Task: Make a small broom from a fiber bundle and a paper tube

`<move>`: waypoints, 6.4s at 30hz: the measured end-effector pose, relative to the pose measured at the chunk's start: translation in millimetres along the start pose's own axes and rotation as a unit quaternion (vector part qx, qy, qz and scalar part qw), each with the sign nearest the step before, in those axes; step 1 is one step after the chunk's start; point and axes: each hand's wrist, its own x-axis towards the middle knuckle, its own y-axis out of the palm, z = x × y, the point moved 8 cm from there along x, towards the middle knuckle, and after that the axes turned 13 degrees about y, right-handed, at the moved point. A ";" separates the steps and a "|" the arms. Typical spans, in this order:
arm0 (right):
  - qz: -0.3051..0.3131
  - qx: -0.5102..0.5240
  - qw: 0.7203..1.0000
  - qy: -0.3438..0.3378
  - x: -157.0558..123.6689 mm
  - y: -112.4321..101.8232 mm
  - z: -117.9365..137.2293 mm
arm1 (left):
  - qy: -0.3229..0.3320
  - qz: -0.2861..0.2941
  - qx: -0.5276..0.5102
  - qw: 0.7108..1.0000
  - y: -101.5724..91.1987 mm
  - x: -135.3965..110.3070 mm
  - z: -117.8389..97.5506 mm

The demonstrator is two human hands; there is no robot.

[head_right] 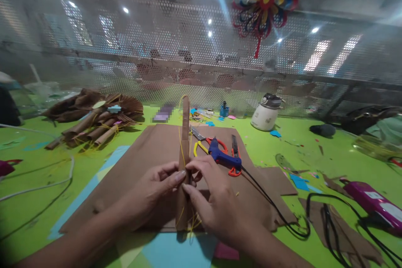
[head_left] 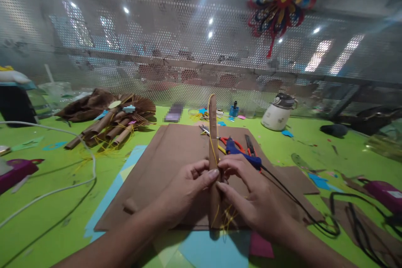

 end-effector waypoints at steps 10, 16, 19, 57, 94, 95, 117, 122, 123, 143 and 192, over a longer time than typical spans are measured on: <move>0.000 0.055 0.997 0.045 2.8 -3.0 -9.4 | -0.007 -0.029 -0.044 0.999 -0.4 1.9 -2.6; -0.059 0.036 0.993 0.093 -1.8 -8.1 -15.8 | -0.012 -0.051 -0.027 0.998 -8.5 1.9 -2.4; -0.034 0.002 0.991 0.129 -4.3 4.2 -23.0 | -0.009 -0.069 -0.009 0.998 -12.7 1.8 -3.8; 0.126 0.242 0.920 0.282 -5.5 49.4 -49.2 | -0.069 -0.106 0.034 0.991 -19.9 -2.4 10.5; -0.035 -0.265 0.943 0.200 47.1 -52.6 -103.7 | 0.004 -0.154 0.071 0.986 -65.5 11.5 -11.4; -0.019 -0.173 0.963 0.205 43.4 -54.0 -96.6 | 0.003 -0.151 0.068 0.986 -66.7 12.1 -10.4; 0.070 -0.076 0.974 0.202 9.7 -42.4 -60.7 | -0.040 -0.136 0.064 0.988 -43.3 3.0 -17.8; 0.054 -0.072 0.977 0.193 8.4 -45.9 -61.4 | -0.031 -0.130 0.071 0.989 -42.9 1.9 -20.8; 0.055 -0.072 0.977 0.192 8.1 -45.8 -61.7 | -0.030 -0.128 0.071 0.989 -43.0 1.8 -21.0; 0.054 -0.088 0.980 0.170 5.5 -43.9 -52.2 | -0.026 -0.114 0.058 0.991 -38.6 1.7 -24.3; 0.020 -0.066 0.982 0.178 -4.3 -44.4 -38.4 | -0.024 -0.115 0.054 0.992 -35.9 0.5 -29.8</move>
